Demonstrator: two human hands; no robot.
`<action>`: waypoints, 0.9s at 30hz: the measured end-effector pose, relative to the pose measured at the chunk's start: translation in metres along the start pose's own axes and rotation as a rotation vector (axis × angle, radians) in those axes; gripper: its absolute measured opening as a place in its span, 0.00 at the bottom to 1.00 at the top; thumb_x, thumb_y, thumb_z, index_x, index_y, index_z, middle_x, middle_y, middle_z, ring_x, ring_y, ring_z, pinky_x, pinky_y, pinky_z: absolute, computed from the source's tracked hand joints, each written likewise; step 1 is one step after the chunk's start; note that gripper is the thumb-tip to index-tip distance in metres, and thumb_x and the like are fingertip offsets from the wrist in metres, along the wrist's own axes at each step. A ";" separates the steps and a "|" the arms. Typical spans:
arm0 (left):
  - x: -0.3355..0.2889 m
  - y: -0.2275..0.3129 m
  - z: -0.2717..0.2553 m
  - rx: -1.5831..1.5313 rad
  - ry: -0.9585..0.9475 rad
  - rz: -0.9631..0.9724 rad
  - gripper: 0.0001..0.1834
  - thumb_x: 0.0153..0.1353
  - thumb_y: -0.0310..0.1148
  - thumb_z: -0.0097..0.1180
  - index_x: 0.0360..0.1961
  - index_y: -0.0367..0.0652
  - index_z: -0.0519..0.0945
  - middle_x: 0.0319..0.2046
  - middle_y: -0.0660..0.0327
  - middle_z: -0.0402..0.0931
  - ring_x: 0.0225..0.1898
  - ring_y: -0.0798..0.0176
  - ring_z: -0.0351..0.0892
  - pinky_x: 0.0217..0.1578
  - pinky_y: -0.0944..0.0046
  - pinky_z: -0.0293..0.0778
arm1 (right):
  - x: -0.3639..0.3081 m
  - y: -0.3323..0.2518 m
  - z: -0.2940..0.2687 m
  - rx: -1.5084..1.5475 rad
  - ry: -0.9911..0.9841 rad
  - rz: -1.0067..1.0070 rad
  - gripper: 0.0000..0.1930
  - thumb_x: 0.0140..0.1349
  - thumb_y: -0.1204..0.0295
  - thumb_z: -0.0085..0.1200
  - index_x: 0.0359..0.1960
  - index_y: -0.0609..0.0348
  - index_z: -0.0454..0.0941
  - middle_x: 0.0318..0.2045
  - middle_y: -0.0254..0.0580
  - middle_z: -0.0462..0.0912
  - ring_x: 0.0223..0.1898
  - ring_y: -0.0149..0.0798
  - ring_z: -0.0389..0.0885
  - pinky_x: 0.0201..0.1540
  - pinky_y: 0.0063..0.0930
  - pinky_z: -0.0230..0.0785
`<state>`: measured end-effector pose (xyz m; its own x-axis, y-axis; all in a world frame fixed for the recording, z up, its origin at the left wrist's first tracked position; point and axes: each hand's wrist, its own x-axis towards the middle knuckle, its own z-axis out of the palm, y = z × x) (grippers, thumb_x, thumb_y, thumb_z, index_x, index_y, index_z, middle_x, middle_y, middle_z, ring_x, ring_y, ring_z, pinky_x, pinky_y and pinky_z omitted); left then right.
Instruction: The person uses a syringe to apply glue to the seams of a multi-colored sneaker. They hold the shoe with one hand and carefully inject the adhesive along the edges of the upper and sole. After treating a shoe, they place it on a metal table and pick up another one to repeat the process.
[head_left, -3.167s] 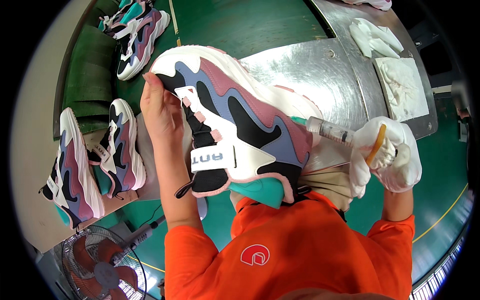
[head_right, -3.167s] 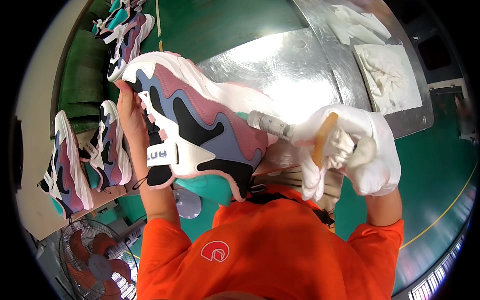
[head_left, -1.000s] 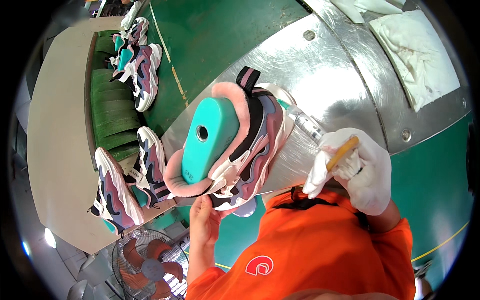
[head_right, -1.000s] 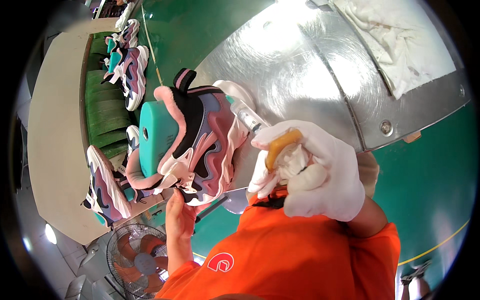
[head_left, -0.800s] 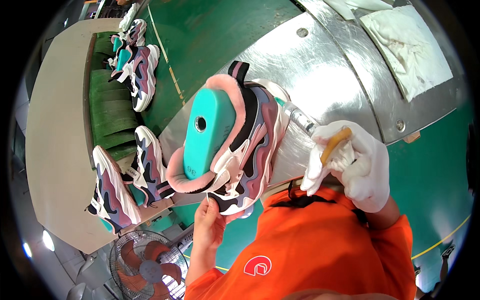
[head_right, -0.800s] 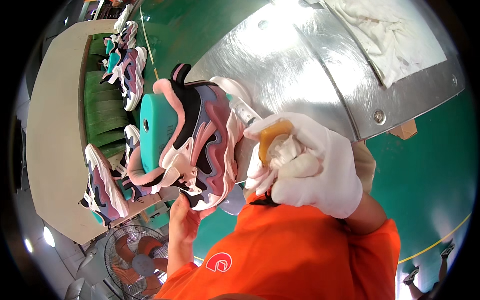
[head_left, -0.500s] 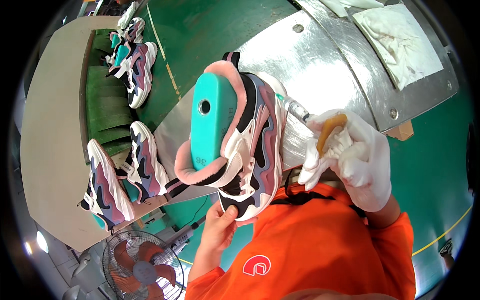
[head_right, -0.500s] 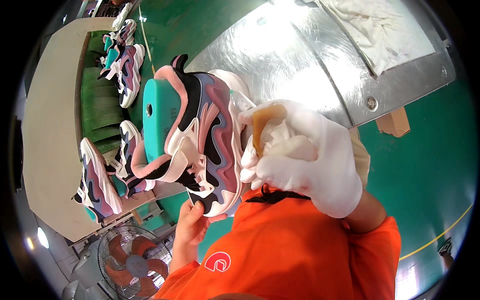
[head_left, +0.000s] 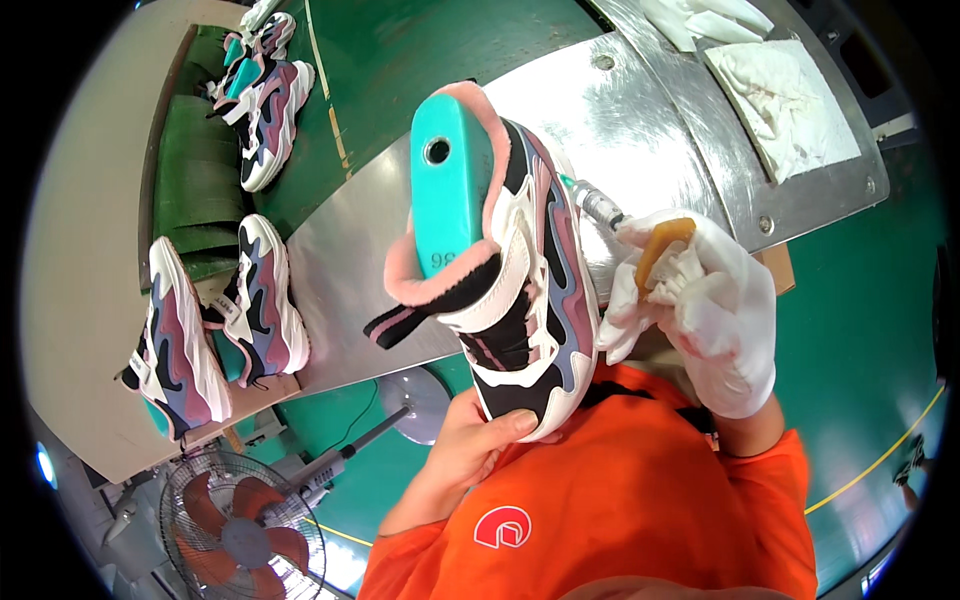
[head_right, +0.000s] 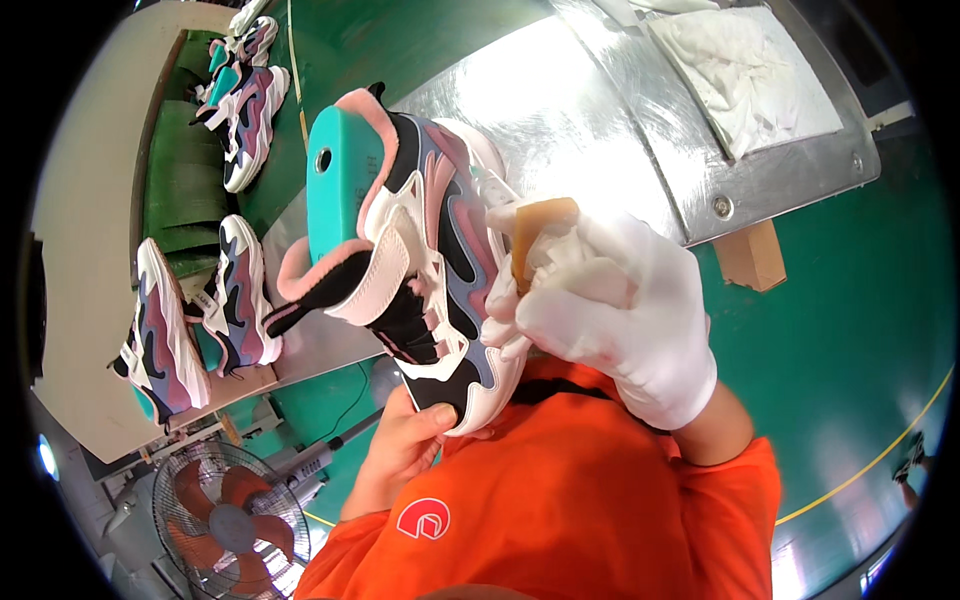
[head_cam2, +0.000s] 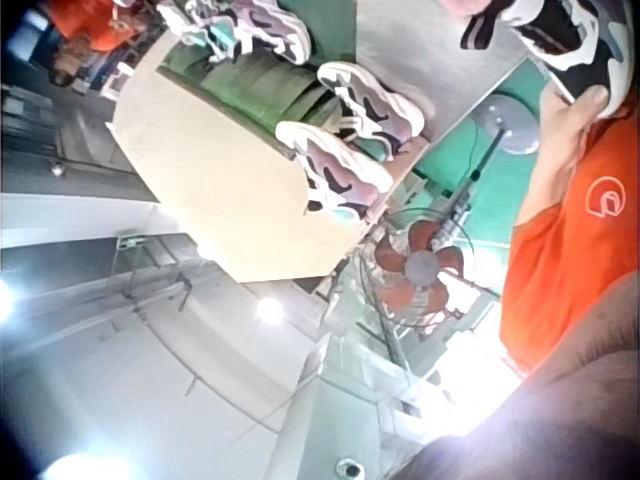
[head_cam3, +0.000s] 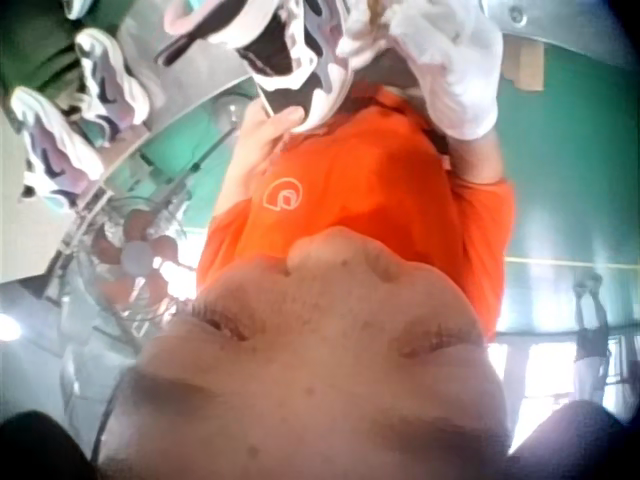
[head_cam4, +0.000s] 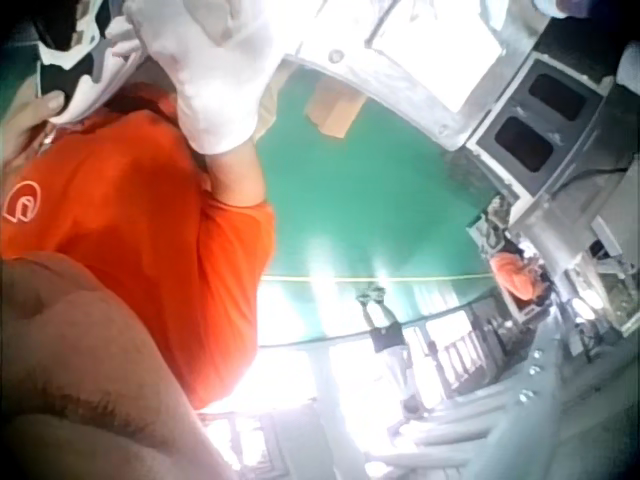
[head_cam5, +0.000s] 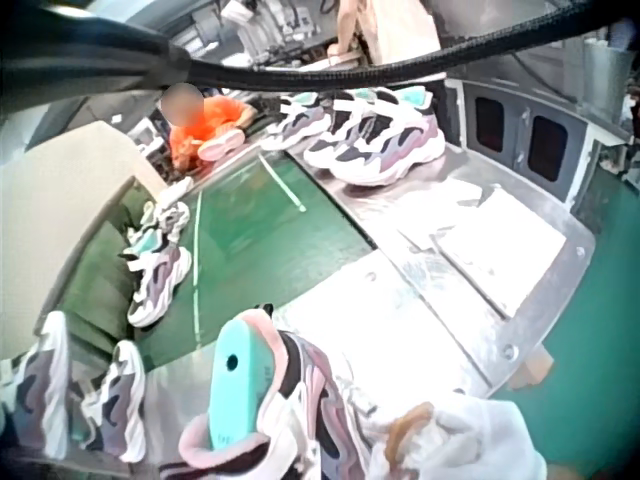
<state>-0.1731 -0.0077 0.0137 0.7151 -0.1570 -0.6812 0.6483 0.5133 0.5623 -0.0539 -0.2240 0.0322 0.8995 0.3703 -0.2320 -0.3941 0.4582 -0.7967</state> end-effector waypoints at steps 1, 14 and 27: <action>0.000 -0.001 0.002 -0.017 -0.005 -0.002 0.25 0.56 0.27 0.63 0.53 0.28 0.71 0.46 0.50 0.77 0.45 0.54 0.81 0.46 0.53 0.81 | -0.001 0.001 0.001 -0.003 0.011 -0.004 0.38 0.49 0.56 0.64 0.54 0.76 0.66 0.29 0.52 0.77 0.28 0.43 0.81 0.32 0.30 0.77; -0.002 -0.001 -0.003 -0.089 -0.157 -0.001 0.26 0.60 0.34 0.60 0.54 0.28 0.70 0.43 0.45 0.78 0.43 0.50 0.82 0.42 0.55 0.82 | -0.007 0.010 0.003 0.086 -0.118 -0.102 0.26 0.49 0.79 0.44 0.52 0.80 0.67 0.31 0.54 0.78 0.31 0.46 0.82 0.39 0.35 0.79; 0.035 0.059 -0.073 -0.566 -0.287 0.176 0.30 0.63 0.39 0.53 0.58 0.25 0.65 0.47 0.36 0.75 0.39 0.34 0.81 0.36 0.47 0.84 | 0.024 0.009 -0.031 -0.365 0.239 -0.646 0.45 0.41 0.52 0.71 0.58 0.64 0.64 0.44 0.46 0.76 0.46 0.40 0.74 0.54 0.34 0.68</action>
<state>-0.1288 0.0788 -0.0115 0.8898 -0.2092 -0.4055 0.3342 0.9039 0.2671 -0.0301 -0.2365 0.0022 0.9621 -0.0826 0.2598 0.2717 0.2138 -0.9383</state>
